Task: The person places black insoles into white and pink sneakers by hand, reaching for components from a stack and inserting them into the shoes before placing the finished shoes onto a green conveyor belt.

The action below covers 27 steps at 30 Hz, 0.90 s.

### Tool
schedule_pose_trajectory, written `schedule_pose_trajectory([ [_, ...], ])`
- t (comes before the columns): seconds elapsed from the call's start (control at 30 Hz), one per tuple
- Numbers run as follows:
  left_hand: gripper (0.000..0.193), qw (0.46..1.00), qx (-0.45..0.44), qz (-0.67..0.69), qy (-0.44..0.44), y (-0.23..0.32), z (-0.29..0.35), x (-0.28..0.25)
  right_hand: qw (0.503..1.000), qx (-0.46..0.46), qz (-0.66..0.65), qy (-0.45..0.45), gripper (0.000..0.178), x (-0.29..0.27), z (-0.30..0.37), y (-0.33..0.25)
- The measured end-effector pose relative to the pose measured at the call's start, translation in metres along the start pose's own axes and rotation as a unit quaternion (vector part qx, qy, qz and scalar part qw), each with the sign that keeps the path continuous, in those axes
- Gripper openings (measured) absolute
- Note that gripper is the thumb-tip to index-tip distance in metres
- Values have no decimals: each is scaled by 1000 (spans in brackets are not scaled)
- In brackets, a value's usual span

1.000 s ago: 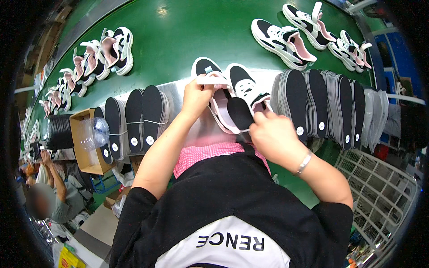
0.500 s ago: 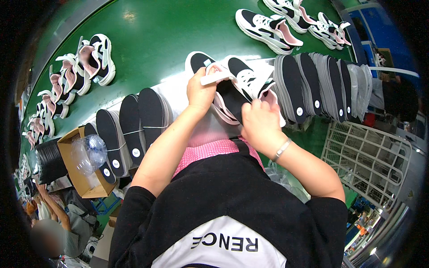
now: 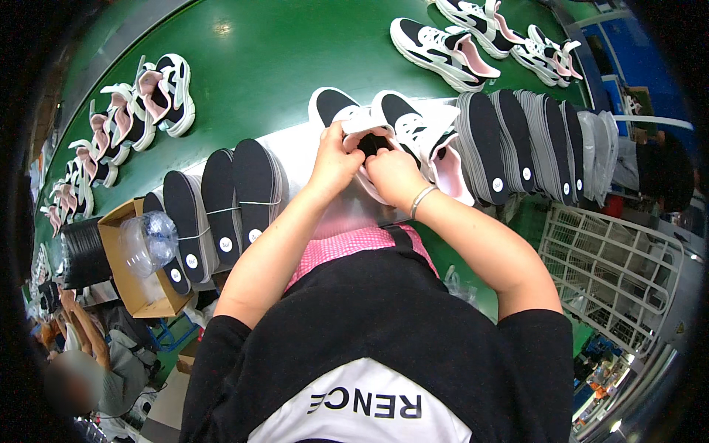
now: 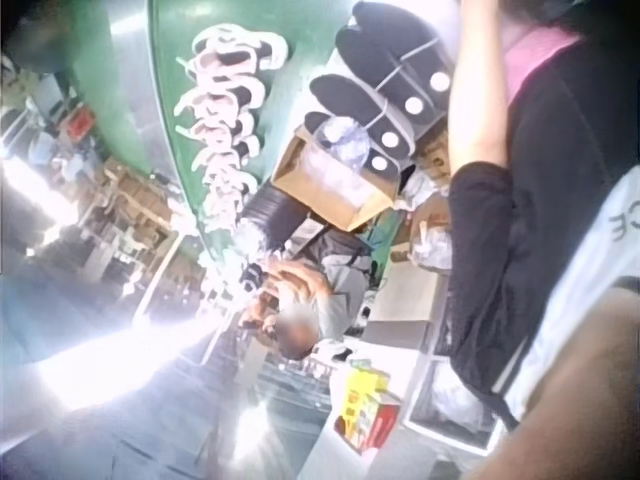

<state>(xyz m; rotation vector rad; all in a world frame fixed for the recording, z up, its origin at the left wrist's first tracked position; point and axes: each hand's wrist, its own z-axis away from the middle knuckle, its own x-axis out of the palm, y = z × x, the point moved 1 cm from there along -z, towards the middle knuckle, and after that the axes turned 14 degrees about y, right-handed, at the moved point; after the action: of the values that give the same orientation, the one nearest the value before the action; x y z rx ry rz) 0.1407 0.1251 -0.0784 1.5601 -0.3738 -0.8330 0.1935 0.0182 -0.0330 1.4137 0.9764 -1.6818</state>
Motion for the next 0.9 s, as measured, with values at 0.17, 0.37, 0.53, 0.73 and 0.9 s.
schedule_pose_trajectory([
  [0.17, 36, 1000, 7, 4, -4, 7, -7, 3, 988, 68, -96, -102, 17, 11, -21, 14],
  [0.37, 22, 997, 56, 15, 56, 12, -8, -16, 945, -189, 14, -268, 20, 6, -57, -2],
  [0.53, 38, 991, 128, -25, 5, -11, -17, 1, 974, -95, -37, -203, 26, 21, -45, 14],
  [0.73, 43, 993, 94, -51, 43, 6, -6, -11, 996, -25, -12, -85, 24, 18, -36, 2],
  [0.9, 41, 992, 108, -63, 13, 5, -12, -7, 998, -59, 7, -38, 26, -10, -28, 3],
])
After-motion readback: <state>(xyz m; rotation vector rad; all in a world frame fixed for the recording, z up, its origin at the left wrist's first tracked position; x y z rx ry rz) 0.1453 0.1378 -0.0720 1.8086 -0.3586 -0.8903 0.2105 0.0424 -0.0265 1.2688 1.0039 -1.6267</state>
